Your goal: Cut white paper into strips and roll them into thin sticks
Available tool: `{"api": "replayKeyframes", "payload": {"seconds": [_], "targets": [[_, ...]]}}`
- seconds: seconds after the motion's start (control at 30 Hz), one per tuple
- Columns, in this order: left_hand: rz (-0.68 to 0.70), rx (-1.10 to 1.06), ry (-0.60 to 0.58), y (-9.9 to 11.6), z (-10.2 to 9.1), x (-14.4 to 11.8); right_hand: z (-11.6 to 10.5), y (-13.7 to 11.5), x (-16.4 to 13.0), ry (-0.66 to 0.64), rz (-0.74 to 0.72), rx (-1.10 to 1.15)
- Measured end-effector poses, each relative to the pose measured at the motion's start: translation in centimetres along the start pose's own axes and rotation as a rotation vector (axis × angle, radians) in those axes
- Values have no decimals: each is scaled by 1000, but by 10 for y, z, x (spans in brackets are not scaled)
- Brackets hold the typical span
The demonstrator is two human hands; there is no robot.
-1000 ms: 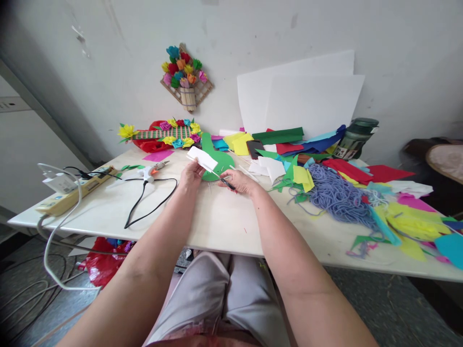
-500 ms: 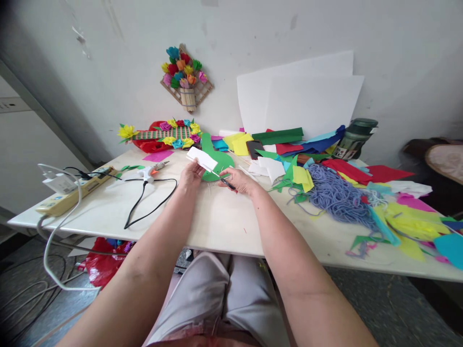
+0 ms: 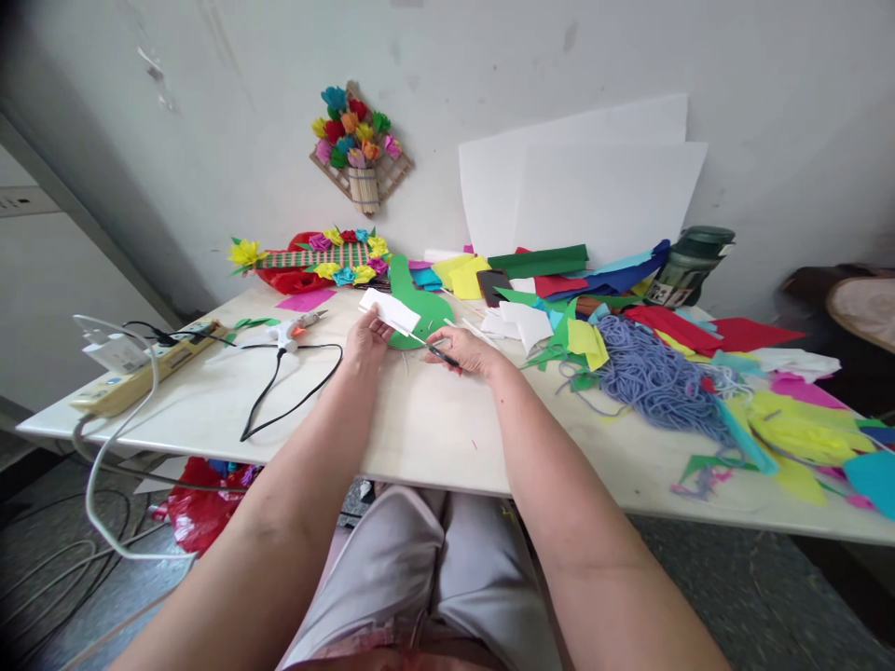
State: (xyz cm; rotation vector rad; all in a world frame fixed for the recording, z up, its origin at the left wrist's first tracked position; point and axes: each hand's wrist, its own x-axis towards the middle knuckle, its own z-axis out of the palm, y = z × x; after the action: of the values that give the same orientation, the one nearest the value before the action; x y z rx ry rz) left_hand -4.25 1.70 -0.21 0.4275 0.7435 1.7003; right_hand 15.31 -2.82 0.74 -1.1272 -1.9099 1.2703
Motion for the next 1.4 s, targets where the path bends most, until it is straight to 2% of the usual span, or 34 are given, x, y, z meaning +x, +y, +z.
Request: {"api": "replayKeyframes", "payload": {"seconds": [0.5, 1.4], "targets": [[-33, 28, -39, -4, 6, -10, 2, -2, -3, 29, 60, 15], [-22, -9, -68, -4, 3, -4, 0, -2, -1, 66, -12, 40]]}}
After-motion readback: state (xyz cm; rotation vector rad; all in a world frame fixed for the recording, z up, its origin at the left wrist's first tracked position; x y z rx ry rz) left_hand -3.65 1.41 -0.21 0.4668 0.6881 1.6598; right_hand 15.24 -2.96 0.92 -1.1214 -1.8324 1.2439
